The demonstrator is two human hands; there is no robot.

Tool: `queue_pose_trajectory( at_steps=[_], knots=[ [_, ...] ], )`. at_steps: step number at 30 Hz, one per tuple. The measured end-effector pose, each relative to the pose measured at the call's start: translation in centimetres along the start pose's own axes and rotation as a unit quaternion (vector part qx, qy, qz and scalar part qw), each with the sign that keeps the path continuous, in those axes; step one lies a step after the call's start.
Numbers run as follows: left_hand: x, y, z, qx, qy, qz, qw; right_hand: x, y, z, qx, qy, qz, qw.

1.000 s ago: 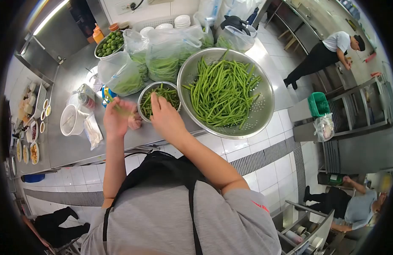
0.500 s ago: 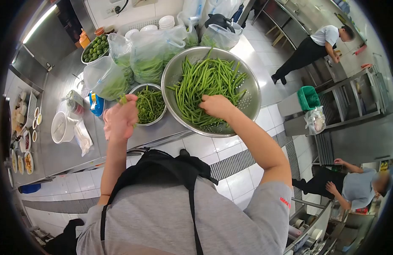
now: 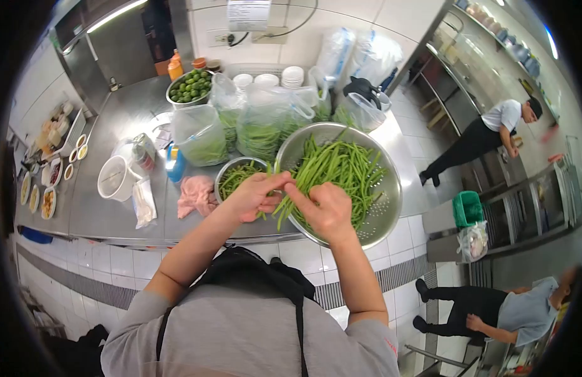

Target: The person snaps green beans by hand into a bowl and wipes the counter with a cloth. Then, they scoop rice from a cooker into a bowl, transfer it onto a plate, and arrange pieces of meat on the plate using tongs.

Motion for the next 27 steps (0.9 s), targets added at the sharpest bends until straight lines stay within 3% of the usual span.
queue_pose_trajectory(
  at_steps=[5,8,9,10,12,13,16,18,19,21,27],
  knots=[
    [1.1,2.5,-1.4,-0.032,0.016,0.002,0.999,-3.1,-0.5,3.1,-0.009,-0.033,-0.012,0.999],
    [1.6,3.8,-3.5,-0.003,-0.015,0.034,0.999,-3.8,-0.8,4.1,0.011,-0.123,-0.004,0.992],
    [1.8,4.2,-3.9,0.003,-0.013,0.037,0.999,-4.2,-1.4,4.8,-0.031,-0.181,0.01,0.983],
    [3.3,4.9,-4.9,0.052,-0.073,0.098,0.991,-4.6,-1.9,5.7,-0.072,-0.238,0.023,0.968],
    [5.8,7.0,-6.6,0.133,-0.182,0.169,0.96,-4.0,-2.5,5.4,-0.037,-0.25,0.057,0.966],
    [5.8,7.5,-7.6,0.138,-0.181,0.169,0.959,-3.4,-2.8,5.0,-0.004,-0.255,0.097,0.962],
    [6.7,9.5,-8.2,0.126,-0.258,0.192,0.939,-4.2,-4.5,7.5,-0.05,-0.226,0.104,0.967],
    [7.7,11.4,-8.5,0.178,-0.469,0.14,0.853,-5.4,-5.4,9.2,-0.103,-0.222,0.131,0.961],
    [7.5,11.6,-9.4,0.179,-0.471,0.139,0.853,-5.8,-5.6,9.5,-0.102,-0.224,0.132,0.96],
    [7.2,12.1,-10.6,0.154,-0.462,0.182,0.854,-7.9,-5.7,10.4,-0.139,-0.269,0.077,0.95],
    [8.6,15.4,-10.6,0.152,-0.497,0.196,0.832,-10.6,-6.5,10.1,-0.134,-0.16,-0.012,0.978]
  ],
)
Point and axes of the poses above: each hand's wrist, its own y-axis away from the middle knuckle, its own z-axis out of the palm, x = y × z, the point moved 10 cm from there along -y, towards the middle knuckle, and after that the axes turned 1 degree about z, right-handed, at the moved point
